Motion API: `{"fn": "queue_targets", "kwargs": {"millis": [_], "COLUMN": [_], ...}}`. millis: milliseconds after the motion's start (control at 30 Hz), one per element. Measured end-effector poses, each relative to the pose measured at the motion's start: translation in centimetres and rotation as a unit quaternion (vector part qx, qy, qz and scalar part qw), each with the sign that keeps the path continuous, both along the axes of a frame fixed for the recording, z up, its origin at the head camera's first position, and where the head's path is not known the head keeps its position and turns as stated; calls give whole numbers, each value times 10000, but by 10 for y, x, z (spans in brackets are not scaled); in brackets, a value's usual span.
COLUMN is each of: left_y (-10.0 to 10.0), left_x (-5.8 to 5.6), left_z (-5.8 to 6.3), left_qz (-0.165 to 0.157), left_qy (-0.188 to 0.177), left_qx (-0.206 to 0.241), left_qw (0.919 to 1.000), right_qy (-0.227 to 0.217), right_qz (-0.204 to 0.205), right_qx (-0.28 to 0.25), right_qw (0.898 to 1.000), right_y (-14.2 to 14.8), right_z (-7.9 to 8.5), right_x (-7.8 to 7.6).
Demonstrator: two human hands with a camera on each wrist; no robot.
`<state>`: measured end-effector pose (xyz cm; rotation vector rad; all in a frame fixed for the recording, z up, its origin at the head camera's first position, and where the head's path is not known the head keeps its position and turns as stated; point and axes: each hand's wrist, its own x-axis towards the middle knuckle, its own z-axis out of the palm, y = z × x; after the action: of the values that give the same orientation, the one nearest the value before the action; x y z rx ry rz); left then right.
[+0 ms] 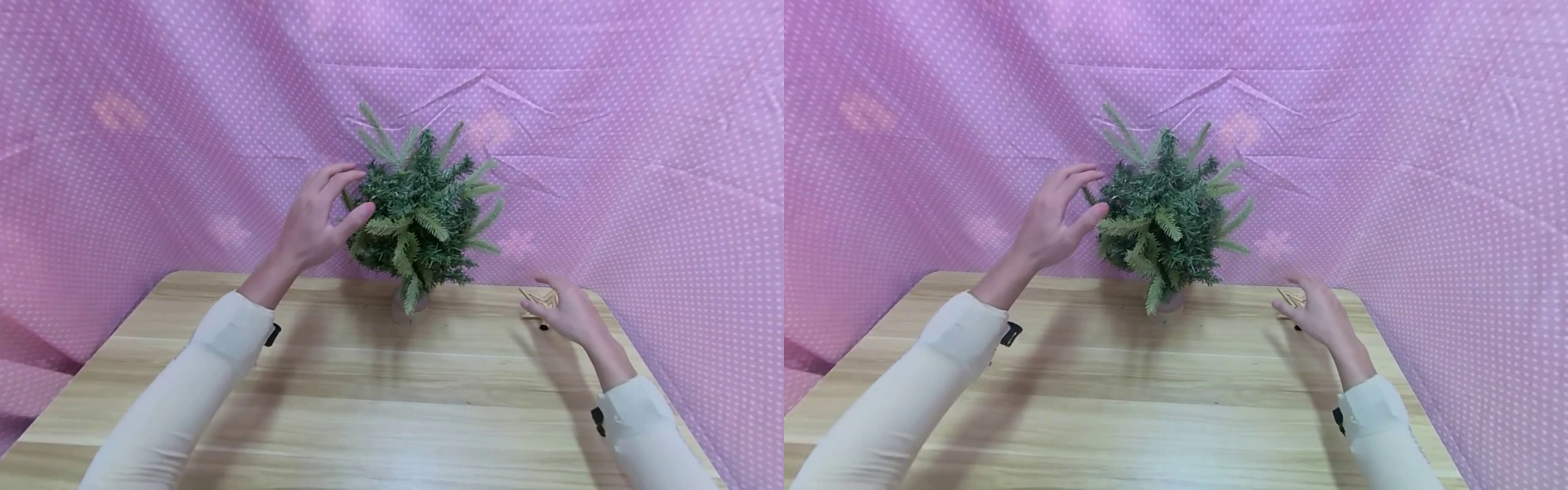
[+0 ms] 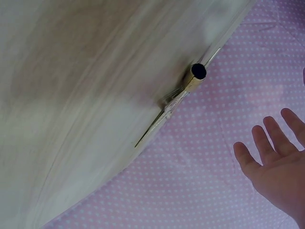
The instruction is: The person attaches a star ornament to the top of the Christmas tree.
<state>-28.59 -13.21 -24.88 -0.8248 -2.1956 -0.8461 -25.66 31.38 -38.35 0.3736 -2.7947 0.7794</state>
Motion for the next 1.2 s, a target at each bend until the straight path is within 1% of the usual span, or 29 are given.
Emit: {"fn": "queue_targets", "kwargs": {"millis": [133,300,467,533,700,900,1033,1133,1200], "left_y": [2,5,9,11,16,24,26,28,29], "left_x": [-4,-10,-15,-17,-20,-22,-24,-26,-27], "left_z": [5,12,17,18,19,23,27,29,30], "left_qz": [11,-4,-46,-97,-197,-376,-296,-208,-203], "left_qy": [-104,-223,-336,-396,-499,-577,-578,-664,-741], "left_qx": [-60,-165,-349,-335,-365,-424,-516,-651,-691], "left_qw": [9999,9996,9988,9986,9979,9967,9966,9955,9946], "right_qy": [-203,-218,-409,-497,-726,-1016,-1201,-1164,-1146], "right_qz": [-98,-74,-238,-276,-176,-224,-190,-156,-116], "right_qx": [22,95,232,254,61,-89,-231,-202,-159], "right_qw": [9997,9997,9986,9981,9972,9945,9923,9929,9932], "right_y": [5,13,21,24,34,49,54,57,60], "right_z": [-1,-2,0,1,-4,-10,-13,-15,-16], "right_x": [-1,-6,-9,-10,-13,-16,-19,-21,-22]}}
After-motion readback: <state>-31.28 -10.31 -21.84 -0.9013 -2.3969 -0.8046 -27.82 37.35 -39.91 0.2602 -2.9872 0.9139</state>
